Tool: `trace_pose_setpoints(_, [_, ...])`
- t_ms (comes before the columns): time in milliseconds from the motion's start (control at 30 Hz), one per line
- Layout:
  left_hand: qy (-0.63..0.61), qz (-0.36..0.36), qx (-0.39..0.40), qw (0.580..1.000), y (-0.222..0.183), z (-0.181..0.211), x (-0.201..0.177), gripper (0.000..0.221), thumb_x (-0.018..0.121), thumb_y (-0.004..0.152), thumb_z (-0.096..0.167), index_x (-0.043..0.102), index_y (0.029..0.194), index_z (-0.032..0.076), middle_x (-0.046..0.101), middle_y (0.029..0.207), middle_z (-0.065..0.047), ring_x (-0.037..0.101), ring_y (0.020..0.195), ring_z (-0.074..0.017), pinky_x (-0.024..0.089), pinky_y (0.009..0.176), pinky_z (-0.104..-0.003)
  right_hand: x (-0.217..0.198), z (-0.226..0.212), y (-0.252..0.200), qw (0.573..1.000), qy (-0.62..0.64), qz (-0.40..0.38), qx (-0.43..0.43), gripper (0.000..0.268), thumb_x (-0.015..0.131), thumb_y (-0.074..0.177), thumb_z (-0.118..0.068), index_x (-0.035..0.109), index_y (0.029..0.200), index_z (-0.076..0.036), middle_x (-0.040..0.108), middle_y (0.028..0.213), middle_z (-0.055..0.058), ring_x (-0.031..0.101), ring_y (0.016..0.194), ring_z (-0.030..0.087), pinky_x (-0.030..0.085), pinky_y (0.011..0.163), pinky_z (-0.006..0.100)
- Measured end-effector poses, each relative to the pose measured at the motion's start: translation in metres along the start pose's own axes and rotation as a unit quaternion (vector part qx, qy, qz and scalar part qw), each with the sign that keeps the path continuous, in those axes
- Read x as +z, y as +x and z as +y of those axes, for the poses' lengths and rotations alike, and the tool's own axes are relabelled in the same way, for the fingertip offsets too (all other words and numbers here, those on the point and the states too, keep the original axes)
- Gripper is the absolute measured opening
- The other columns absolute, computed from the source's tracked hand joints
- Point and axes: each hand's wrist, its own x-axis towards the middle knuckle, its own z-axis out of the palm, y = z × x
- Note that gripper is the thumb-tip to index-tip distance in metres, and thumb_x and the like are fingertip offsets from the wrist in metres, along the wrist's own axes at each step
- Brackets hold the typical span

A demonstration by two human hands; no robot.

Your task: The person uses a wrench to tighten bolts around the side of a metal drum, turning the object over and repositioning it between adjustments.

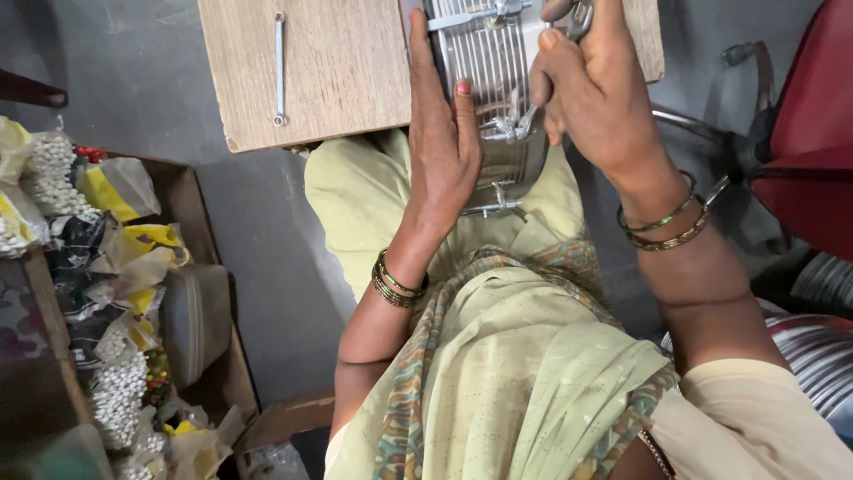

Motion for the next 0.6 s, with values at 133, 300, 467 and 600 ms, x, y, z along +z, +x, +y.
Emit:
trace_pose_setpoints(133, [0.006, -0.001, 0.007, 1.0, 0.002, 0.0, 0.0, 0.053, 0.039, 0.121, 0.006, 0.009, 0.165, -0.002, 0.015, 0.173, -0.018, 0.017, 0.159, -0.0305, 0.018, 0.133, -0.036, 0.002, 0.01, -0.034, 0.987, 0.048, 0.053, -0.141, 0.013, 0.043, 0.124, -0.011, 0.032, 0.13, -0.007, 0.057, 0.081, 0.009, 0.045, 0.051, 0.01, 0.042, 0.047, 0.022])
trace_pose_setpoints(300, [0.015, 0.003, 0.01, 1.0, 0.005, 0.0, -0.001, 0.053, 0.037, 0.123, 0.009, 0.007, 0.165, -0.001, 0.012, 0.174, -0.016, 0.016, 0.16, -0.0303, 0.017, 0.134, -0.035, 0.011, 0.042, -0.051, 0.948, -0.071, 0.082, -0.298, 0.016, 0.042, 0.117, -0.01, 0.029, 0.127, -0.011, 0.057, 0.082, 0.016, 0.048, 0.054, 0.013, 0.041, 0.046, 0.022])
trace_pose_setpoints(467, [0.003, 0.004, -0.007, 1.0, 0.008, 0.002, -0.003, 0.053, 0.035, 0.123, 0.01, 0.004, 0.165, -0.002, 0.009, 0.174, -0.017, 0.015, 0.159, -0.0311, 0.02, 0.133, -0.035, 0.021, 0.061, -0.046, 0.919, -0.15, 0.07, -0.359, 0.017, 0.042, 0.11, -0.002, 0.031, 0.122, -0.009, 0.059, 0.084, 0.017, 0.053, 0.059, 0.017, 0.045, 0.051, 0.028])
trace_pose_setpoints(600, [0.011, -0.006, 0.004, 1.0, 0.005, 0.004, -0.007, 0.053, 0.035, 0.124, 0.01, 0.003, 0.165, -0.002, 0.006, 0.174, -0.018, 0.012, 0.16, -0.0309, 0.016, 0.134, -0.036, 0.016, 0.039, -0.044, 0.968, -0.09, 0.064, -0.224, 0.017, 0.042, 0.12, -0.005, 0.029, 0.129, -0.01, 0.054, 0.086, 0.012, 0.048, 0.059, 0.012, 0.041, 0.052, 0.022])
